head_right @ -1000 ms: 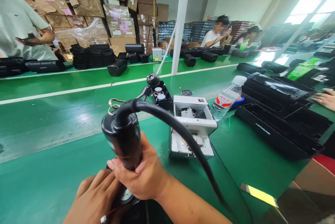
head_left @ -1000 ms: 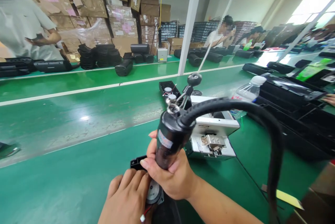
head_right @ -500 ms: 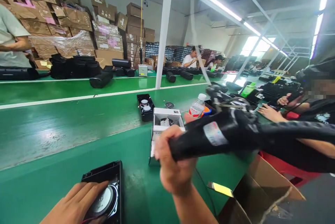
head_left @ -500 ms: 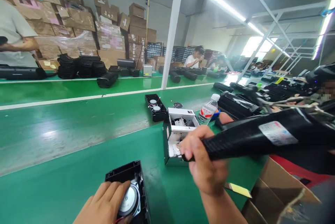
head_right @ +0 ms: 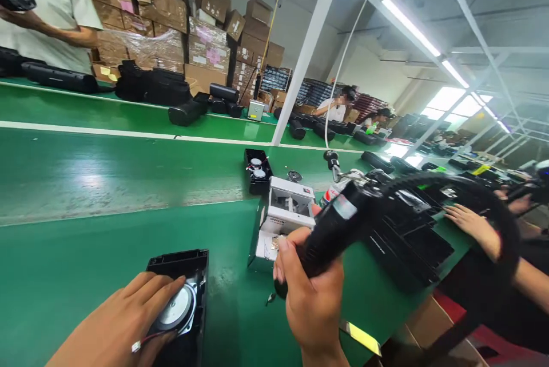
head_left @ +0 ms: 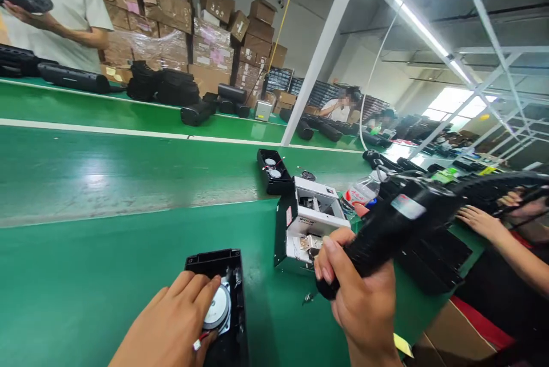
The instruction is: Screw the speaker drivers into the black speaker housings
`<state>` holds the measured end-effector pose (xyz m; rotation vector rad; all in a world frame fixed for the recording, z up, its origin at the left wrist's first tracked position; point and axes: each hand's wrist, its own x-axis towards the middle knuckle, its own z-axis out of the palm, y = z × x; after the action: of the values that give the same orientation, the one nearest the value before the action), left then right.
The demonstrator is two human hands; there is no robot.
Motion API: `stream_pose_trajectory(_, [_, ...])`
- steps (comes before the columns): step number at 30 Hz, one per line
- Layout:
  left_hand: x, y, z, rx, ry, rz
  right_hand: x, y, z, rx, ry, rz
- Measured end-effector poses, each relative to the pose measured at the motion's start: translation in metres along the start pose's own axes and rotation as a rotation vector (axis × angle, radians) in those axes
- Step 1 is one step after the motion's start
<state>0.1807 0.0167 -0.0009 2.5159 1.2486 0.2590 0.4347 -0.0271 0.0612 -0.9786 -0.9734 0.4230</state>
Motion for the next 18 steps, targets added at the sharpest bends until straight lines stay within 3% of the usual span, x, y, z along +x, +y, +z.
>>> stream_pose_trajectory(4, [0.004,0.017,-0.016,0.043,-0.187,-0.093,-0.022,-0.025,0.013,0.228,-0.090,0.080])
stream_pose_trajectory(7, [0.007,0.021,-0.026,0.023,-0.242,-0.088,-0.037,-0.032,0.026,0.328,-0.172,0.081])
stream_pose_trajectory(13, [0.011,0.023,-0.034,-0.012,-0.262,-0.091,-0.063,-0.009,0.056,0.280,-0.154,0.033])
stream_pose_trajectory(18, [0.012,0.025,-0.036,0.019,-0.300,-0.088,-0.072,0.010,0.062,0.281,-0.154,0.000])
